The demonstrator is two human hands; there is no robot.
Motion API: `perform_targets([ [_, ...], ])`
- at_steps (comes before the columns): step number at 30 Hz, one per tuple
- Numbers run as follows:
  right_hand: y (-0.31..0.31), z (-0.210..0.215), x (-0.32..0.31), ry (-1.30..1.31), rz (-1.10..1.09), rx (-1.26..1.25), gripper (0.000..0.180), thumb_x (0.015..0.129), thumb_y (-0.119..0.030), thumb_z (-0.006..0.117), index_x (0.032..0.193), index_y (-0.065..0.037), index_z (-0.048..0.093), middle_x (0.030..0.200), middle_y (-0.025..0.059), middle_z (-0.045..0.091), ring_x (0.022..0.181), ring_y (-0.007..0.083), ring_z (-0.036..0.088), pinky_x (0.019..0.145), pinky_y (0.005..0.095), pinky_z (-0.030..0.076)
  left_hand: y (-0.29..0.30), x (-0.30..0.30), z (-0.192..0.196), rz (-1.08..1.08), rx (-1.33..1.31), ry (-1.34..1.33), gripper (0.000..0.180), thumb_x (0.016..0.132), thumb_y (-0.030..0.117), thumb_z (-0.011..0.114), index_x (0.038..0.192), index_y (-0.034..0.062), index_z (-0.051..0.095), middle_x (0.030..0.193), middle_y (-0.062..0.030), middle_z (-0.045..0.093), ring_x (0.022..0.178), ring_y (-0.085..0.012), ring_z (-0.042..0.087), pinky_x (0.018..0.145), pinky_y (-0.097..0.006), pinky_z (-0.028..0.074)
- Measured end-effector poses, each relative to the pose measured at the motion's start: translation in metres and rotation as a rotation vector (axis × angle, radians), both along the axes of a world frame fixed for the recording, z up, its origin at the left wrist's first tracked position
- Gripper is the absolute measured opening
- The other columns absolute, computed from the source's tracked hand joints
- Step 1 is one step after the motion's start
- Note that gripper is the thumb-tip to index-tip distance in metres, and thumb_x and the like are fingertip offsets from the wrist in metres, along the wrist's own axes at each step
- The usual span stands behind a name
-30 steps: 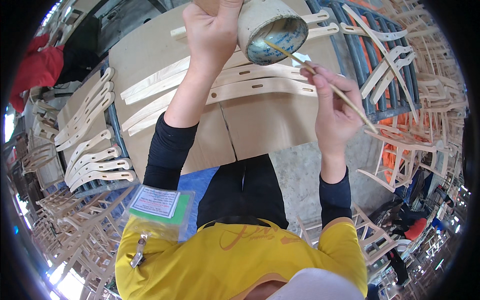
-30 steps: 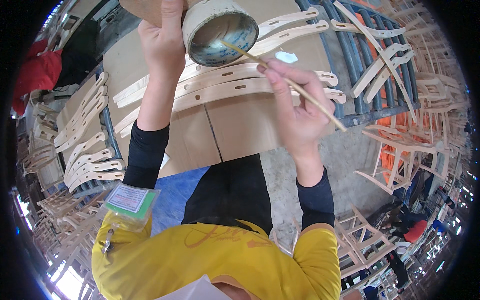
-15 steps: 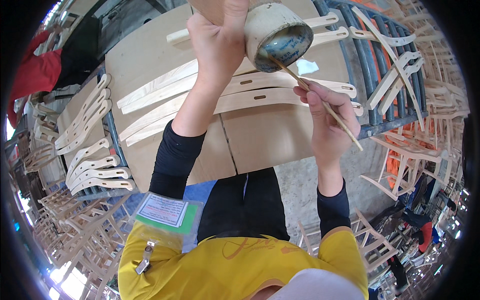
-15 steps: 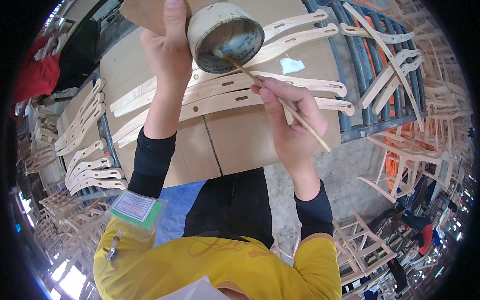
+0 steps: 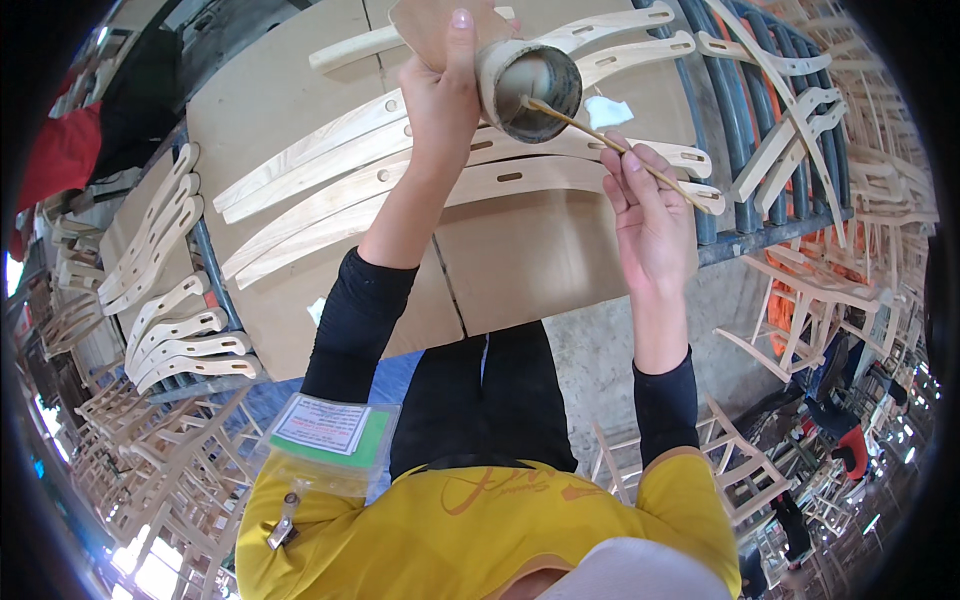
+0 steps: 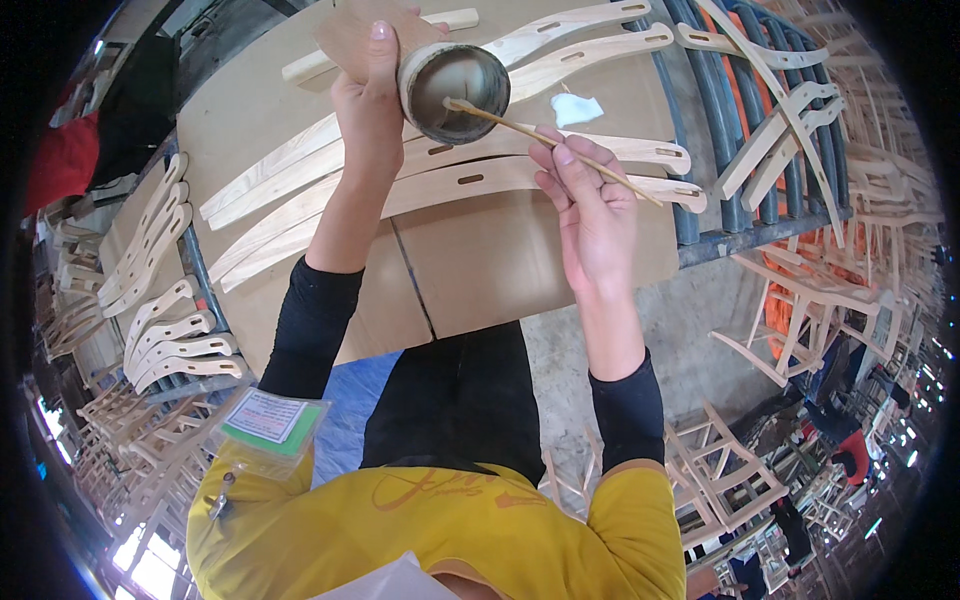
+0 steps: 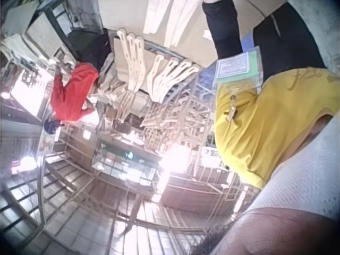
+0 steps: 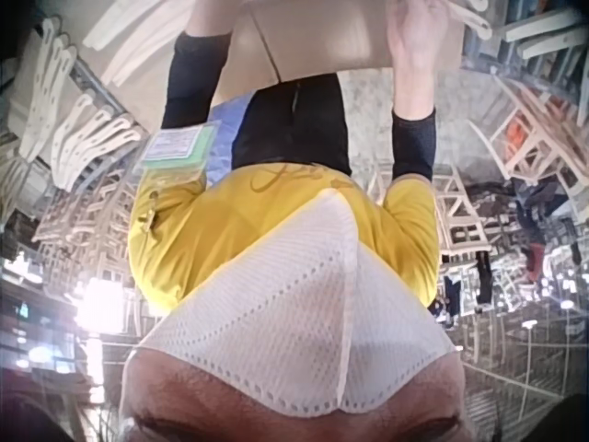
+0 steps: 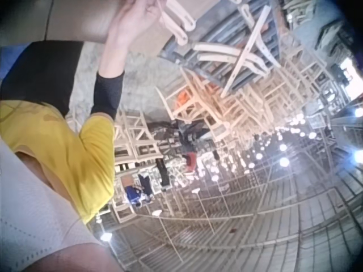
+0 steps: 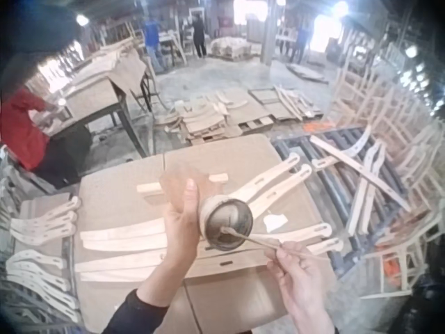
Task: The person arranges curved wooden chair parts on a workbench, then uses a small brush to apply glue from a container into the slots and holes of each part. The person handles the parts one at a time, dipping the brush repeatedly and placing each treated piece back on the bench.
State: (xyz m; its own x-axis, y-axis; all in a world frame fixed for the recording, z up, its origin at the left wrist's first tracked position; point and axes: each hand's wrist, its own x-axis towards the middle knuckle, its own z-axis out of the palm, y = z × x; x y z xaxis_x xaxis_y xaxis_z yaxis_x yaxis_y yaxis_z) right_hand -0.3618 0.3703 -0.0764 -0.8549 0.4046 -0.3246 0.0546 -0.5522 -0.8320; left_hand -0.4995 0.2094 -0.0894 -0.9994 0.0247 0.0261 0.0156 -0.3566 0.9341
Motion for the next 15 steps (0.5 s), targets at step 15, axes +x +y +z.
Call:
perform_targets([
  [15, 0.034, -0.03, 0.0, -0.1, 0.045, -0.039, 0.015, 0.099, -0.015, 0.066, 0.106, -0.002, 0.064, 0.105, 0.016, 0.073, 0.093, 0.0204, 0.074, 0.073, 0.0251, 0.059, -0.008, 0.033, -0.064, 0.001, -0.098, -0.251, 0.043, 0.105, 0.035, 0.055, 0.118, -0.005, 0.066, 0.103, -0.0146, 0.075, 0.094, -0.018, 0.072, 0.085, -0.03, 0.057],
])
